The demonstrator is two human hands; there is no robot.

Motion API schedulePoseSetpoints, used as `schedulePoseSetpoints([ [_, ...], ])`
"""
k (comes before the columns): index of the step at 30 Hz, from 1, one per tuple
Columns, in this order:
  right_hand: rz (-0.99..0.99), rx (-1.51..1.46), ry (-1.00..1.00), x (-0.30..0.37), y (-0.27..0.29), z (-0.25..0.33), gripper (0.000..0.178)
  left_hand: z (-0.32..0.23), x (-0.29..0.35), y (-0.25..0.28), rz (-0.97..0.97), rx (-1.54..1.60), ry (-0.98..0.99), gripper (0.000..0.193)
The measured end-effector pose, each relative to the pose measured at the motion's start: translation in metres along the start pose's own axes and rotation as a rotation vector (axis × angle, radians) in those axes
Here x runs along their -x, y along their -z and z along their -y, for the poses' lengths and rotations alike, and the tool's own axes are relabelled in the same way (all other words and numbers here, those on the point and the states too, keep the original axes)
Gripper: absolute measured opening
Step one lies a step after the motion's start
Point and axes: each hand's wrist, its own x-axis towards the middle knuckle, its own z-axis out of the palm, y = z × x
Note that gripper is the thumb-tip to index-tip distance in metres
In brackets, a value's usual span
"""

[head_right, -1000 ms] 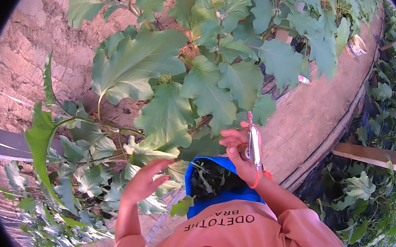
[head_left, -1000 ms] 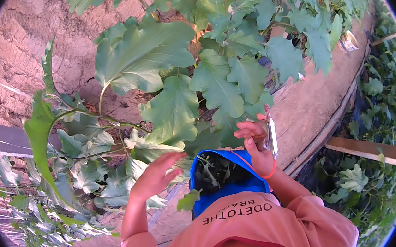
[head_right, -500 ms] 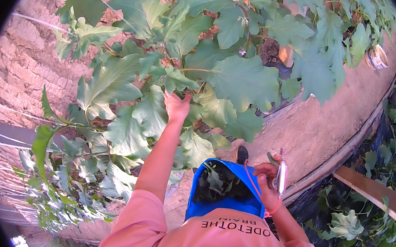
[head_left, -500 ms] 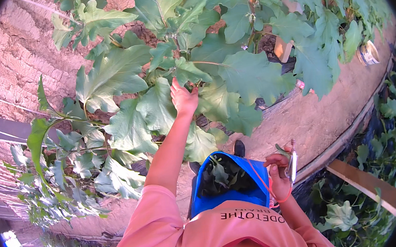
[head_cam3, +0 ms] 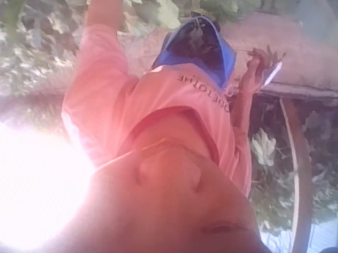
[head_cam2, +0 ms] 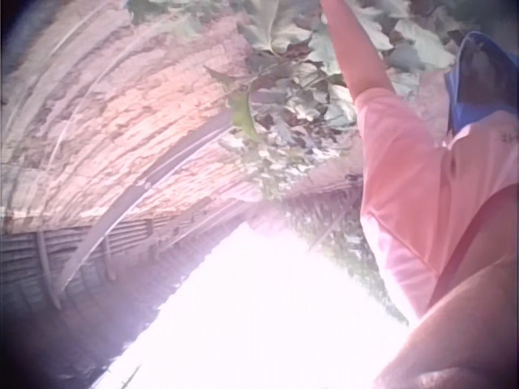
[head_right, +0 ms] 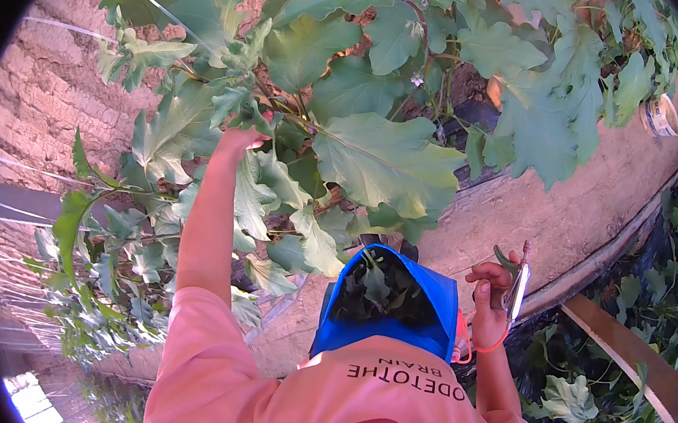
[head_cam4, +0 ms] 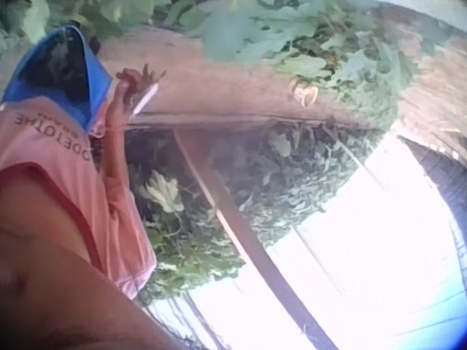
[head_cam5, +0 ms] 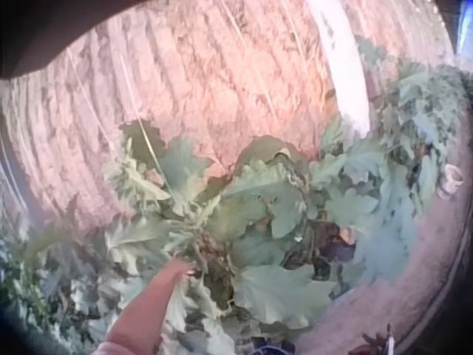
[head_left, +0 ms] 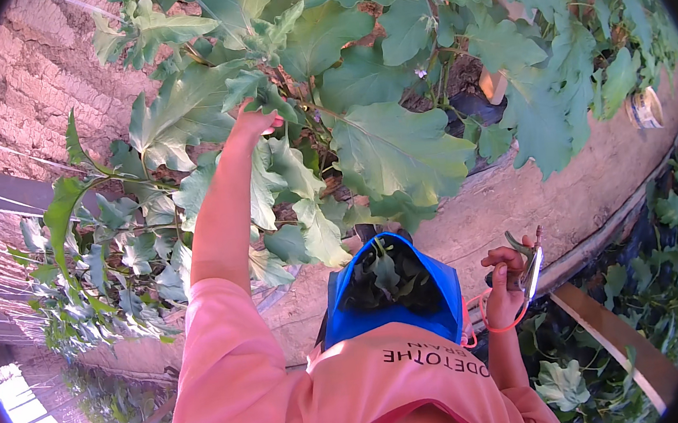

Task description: The person uses pruning shears to cut leaves and small branches from large-leafed plants in a greenhouse. The person moves along the row, repeatedly reaching into the foliage, cutting, and placing the trimmed pieces into a blue bag attached to the waist.

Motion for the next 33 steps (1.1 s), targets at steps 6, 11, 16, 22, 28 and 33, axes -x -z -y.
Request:
schedulePoseSetpoints([
  [6, 0.049, 0.043, 0.058, -0.001, -0.006, 0.004, 0.060, -0.003, -0.003, 0.012, -0.118, -0.667, -0.068, 0.059],
  [11, 0.057, -0.001, 0.018, 0.004, -0.013, 0.014, 0.065, 0.019, 0.006, -0.006, -0.156, 0.076, -0.482, 0.043],
  [16, 0.078, -0.012, 0.053, 0.010, -0.028, 0.011, 0.065, -0.076, 0.041, -0.003, -0.126, 1.106, -0.330, 0.023],
  [22, 0.181, -0.067, 0.054, 0.001, -0.062, 0.019, 0.062, -0.004, -0.004, 0.023, 0.163, -0.035, -0.568, 0.020],
  [28, 0.216, -0.092, 0.038, -0.006, -0.073, 0.032, 0.069, -0.025, 0.013, -0.012, -0.273, -1.269, -0.599, 0.053],
  [33, 0.221, -0.018, 0.028, -0.011, -0.070, 0.024, 0.065, -0.031, 0.021, -0.009, -0.209, -1.143, -0.846, 0.029],
])
